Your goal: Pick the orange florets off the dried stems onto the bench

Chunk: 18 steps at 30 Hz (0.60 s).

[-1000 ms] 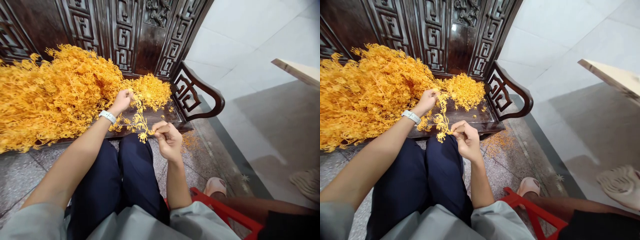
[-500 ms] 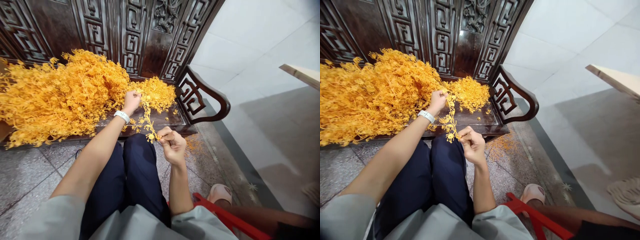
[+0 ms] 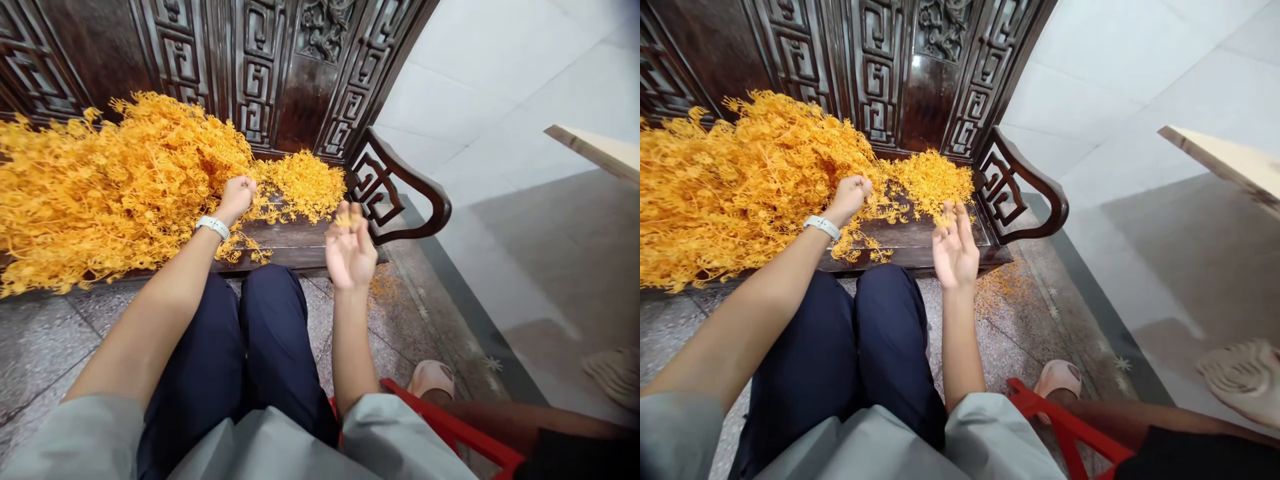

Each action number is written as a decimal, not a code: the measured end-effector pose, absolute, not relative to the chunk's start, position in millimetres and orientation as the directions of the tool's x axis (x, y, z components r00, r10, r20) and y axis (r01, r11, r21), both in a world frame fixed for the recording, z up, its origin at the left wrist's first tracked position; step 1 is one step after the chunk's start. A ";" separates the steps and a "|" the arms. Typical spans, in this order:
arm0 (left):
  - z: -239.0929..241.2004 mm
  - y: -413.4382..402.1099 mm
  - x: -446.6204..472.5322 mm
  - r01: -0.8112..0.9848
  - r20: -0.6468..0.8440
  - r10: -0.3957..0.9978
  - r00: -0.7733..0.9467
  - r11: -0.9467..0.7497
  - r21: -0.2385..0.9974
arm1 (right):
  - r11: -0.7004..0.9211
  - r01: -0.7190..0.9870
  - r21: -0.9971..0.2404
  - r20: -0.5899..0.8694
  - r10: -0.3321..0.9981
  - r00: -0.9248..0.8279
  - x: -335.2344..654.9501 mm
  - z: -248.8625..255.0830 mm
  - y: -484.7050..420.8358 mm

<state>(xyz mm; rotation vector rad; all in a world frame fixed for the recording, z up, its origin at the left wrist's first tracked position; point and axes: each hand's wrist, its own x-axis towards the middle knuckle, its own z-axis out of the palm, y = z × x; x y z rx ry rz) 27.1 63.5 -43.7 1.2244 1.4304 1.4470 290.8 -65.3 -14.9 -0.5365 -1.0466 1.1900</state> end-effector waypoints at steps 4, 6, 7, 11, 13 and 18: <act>-34.9 55.9 30.0 0.096 0.119 0.978 -0.173 -0.103 0.990 | -0.027 -0.514 -0.857 -0.119 0.982 0.146 269.7 -50.5 -24.3; -33.6 55.3 30.2 0.084 0.138 0.985 -0.100 -0.130 0.988 | 0.001 -0.453 -0.891 -0.112 0.968 0.223 255.5 -65.1 -18.1; -33.6 55.7 30.8 0.074 0.151 0.986 -0.067 -0.146 0.986 | 0.042 -0.378 -0.925 -0.062 0.964 0.260 248.4 -70.7 -16.6; -36.2 58.5 36.1 0.054 0.180 0.984 0.021 -0.181 0.982 | 0.134 -0.034 -0.990 0.129 0.984 0.125 227.1 -81.9 -10.9; -38.3 60.5 37.8 0.068 0.170 0.985 0.034 -0.172 0.983 | 0.168 0.021 -0.986 0.168 0.986 0.012 223.1 -83.3 -9.8; -44.3 67.9 30.9 0.112 0.151 0.955 -0.254 -0.126 0.986 | 0.300 0.151 -0.942 0.320 0.937 0.139 228.9 -86.5 -29.1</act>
